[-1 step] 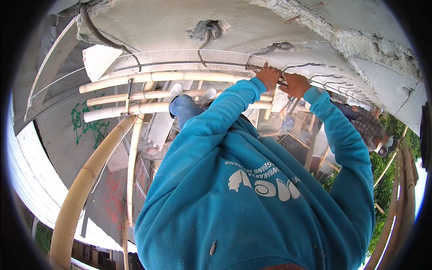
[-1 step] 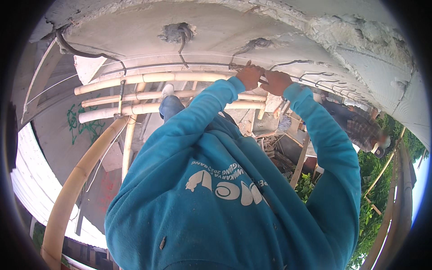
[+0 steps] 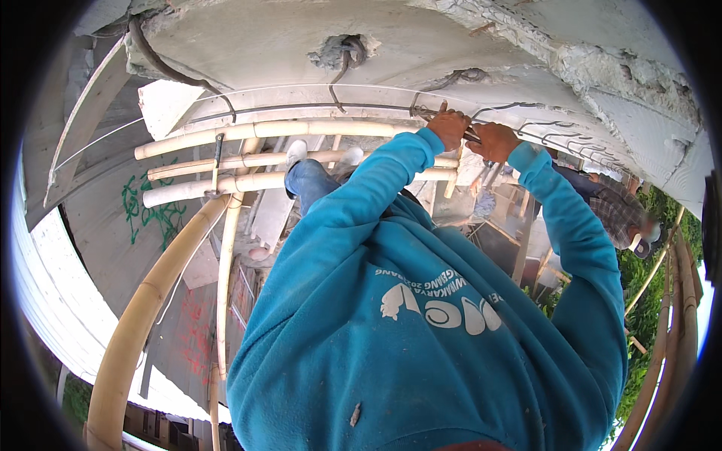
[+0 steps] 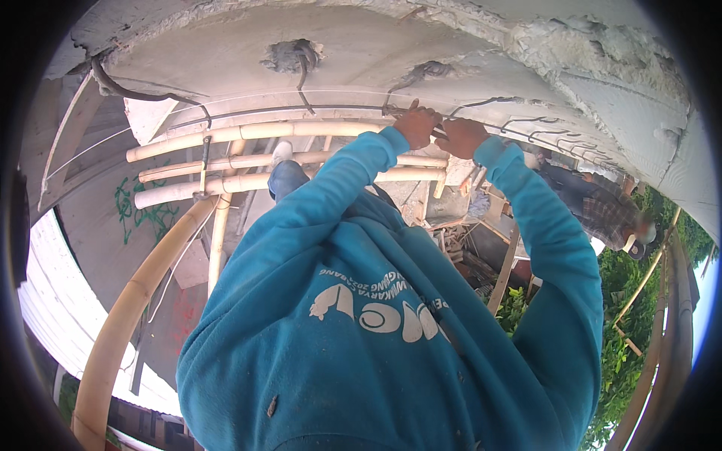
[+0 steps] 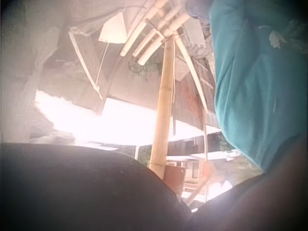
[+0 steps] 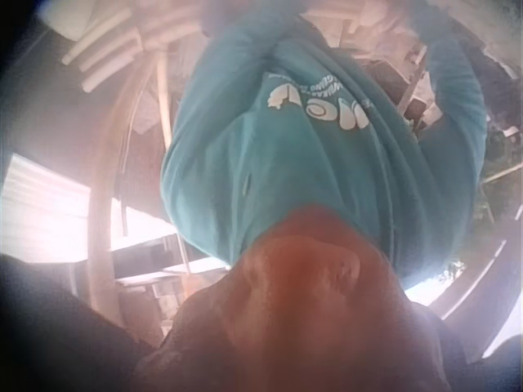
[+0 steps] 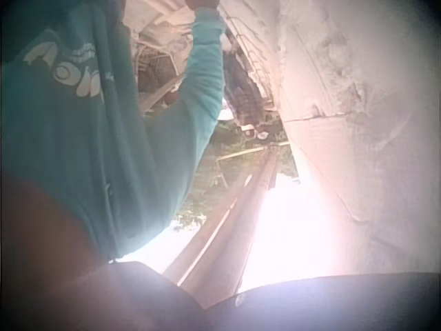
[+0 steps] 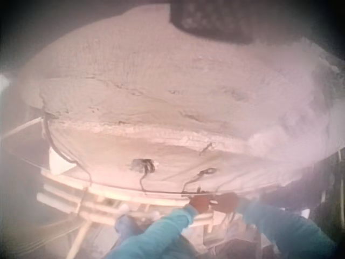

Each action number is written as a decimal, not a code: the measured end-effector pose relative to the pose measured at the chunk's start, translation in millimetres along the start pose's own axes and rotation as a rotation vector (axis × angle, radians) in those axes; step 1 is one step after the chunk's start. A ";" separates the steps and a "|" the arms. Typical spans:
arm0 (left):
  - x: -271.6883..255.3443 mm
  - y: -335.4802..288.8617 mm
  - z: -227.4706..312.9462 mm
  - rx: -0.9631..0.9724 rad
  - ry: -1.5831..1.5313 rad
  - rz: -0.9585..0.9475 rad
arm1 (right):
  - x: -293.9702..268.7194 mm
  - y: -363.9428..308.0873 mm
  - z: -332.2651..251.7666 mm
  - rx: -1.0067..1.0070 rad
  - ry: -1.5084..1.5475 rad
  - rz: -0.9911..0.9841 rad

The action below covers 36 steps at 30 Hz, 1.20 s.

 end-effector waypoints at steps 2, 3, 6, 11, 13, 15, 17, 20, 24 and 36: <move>-7.6 1.6 -4.3 -0.029 0.024 0.006 | 21.8 -1.4 -0.2 0.041 0.677 -0.317; -12.0 2.3 -3.7 -0.034 0.063 0.025 | 32.9 -4.5 -6.3 0.049 1.014 -0.475; -14.2 -8.1 -0.1 -0.090 0.133 0.068 | 54.7 -7.0 -10.4 -0.104 1.336 -0.445; -11.9 -16.1 -4.2 -0.262 0.222 0.135 | 87.9 -10.2 -35.2 -0.265 1.887 -0.437; -2.9 -11.5 -3.8 -0.327 0.287 0.069 | 110.8 -1.5 -39.4 -0.296 2.051 -0.395; 4.4 -5.3 0.9 -0.393 0.259 -0.191 | 125.0 1.4 -44.2 -0.329 2.217 -0.326; 7.5 -3.2 11.4 -0.328 0.296 -0.353 | 123.8 -2.3 -51.2 -0.374 2.199 -0.272; 15.8 -5.5 22.4 -0.310 0.327 -0.490 | 129.2 -7.0 -52.3 -0.326 2.107 -0.148; 35.4 -21.1 27.2 -0.235 0.278 -0.096 | 146.4 -13.5 -51.3 -0.267 1.961 0.031; 58.9 -29.1 -32.2 -0.511 -0.719 0.248 | 181.3 -57.9 -54.0 0.137 1.249 0.679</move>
Point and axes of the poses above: each hand's wrist, its own y-axis towards the middle knuckle, its own x-axis out of the palm, z = x × y, the point moved 8 cm from there along y, towards the middle knuckle, and after that the axes turned 7 degrees about -z, right-handed, at the moved point
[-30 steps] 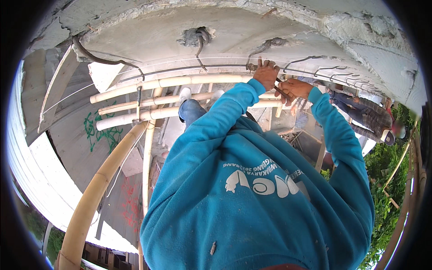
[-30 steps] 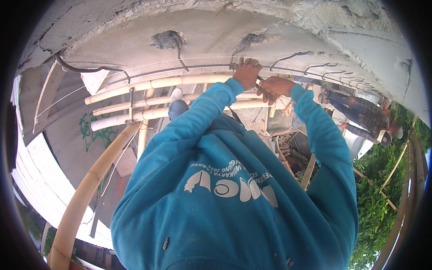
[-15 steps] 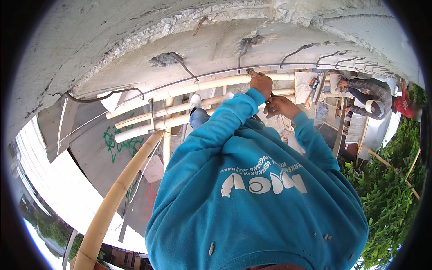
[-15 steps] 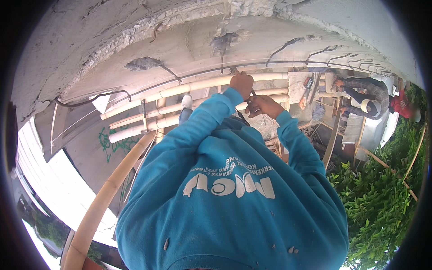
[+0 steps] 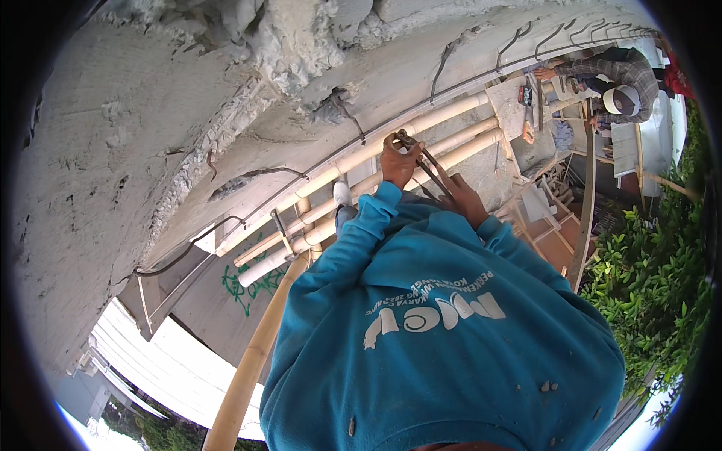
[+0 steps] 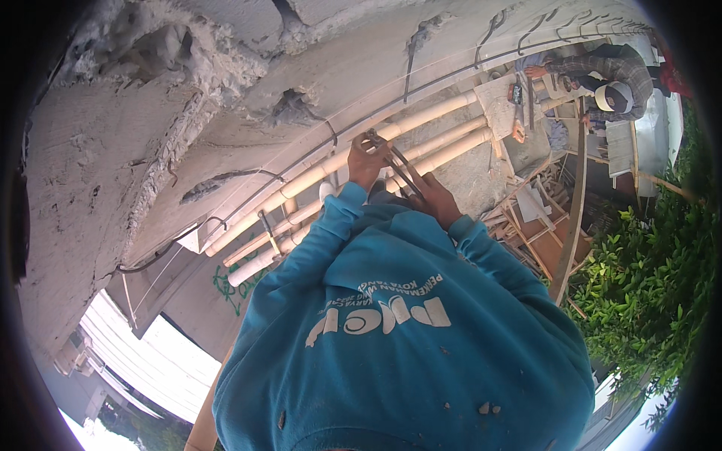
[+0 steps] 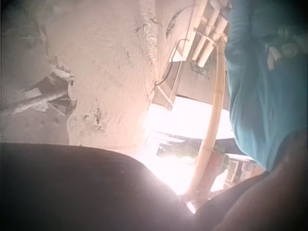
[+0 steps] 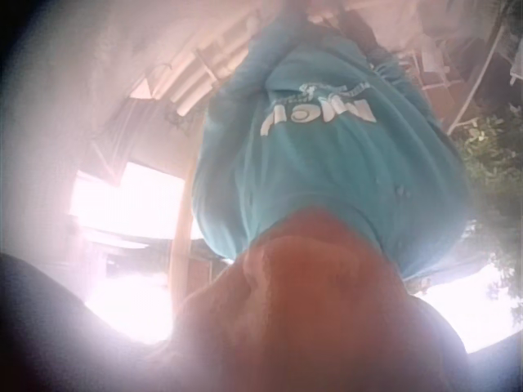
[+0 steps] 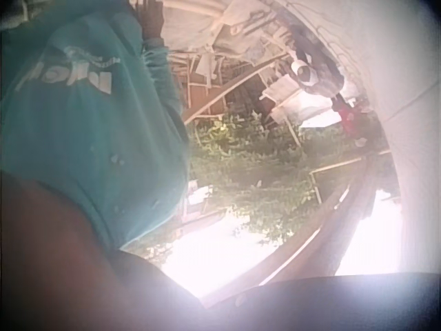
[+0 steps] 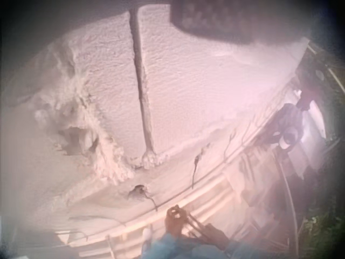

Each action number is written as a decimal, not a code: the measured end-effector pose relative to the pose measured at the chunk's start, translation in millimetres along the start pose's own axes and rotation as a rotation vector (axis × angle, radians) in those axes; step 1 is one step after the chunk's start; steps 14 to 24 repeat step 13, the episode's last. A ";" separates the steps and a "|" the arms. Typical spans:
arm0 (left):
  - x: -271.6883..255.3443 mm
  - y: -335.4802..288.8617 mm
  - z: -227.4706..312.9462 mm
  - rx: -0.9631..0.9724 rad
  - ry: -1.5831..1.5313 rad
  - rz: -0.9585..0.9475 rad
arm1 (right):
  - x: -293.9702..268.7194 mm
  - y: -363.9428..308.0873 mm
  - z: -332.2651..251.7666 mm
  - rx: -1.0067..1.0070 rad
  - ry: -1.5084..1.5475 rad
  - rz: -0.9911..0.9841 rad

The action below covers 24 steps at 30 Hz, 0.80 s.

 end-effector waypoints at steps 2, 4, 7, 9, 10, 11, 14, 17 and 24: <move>10.4 -2.1 0.8 -0.048 -0.197 -0.051 | -8.1 -5.3 -7.1 -0.055 -0.079 0.043; 18.8 -4.2 -2.4 -0.102 -0.319 -0.118 | -10.6 -6.1 -2.8 -0.043 -0.048 0.107; 27.9 -6.9 3.2 -0.041 -0.421 -0.240 | -7.1 2.0 10.5 0.107 0.196 0.052; 38.9 -9.7 7.1 -0.090 -0.368 -0.342 | -2.8 10.2 22.5 0.176 0.388 0.020; 41.8 -13.0 11.7 -0.088 -0.367 -0.365 | 3.2 18.2 30.7 0.170 0.463 0.022; 43.5 -14.0 16.3 -0.077 -0.364 -0.387 | 3.1 26.8 35.6 0.157 0.535 0.028; 47.4 -11.3 20.8 -0.075 -0.283 -0.460 | 19.7 35.5 55.7 0.359 0.497 -0.212; 47.4 -11.3 20.8 -0.075 -0.283 -0.460 | 19.7 35.5 55.7 0.359 0.497 -0.212; 47.4 -11.3 20.8 -0.075 -0.283 -0.460 | 19.7 35.5 55.7 0.359 0.497 -0.212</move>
Point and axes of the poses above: each hand's wrist, its own y-axis towards the middle knuckle, its own x-axis out of the palm, z = x × y, the point moved 8 cm from there along y, towards the middle knuckle, and after that the axes turned 7 degrees about -z, right-handed, at the moved point
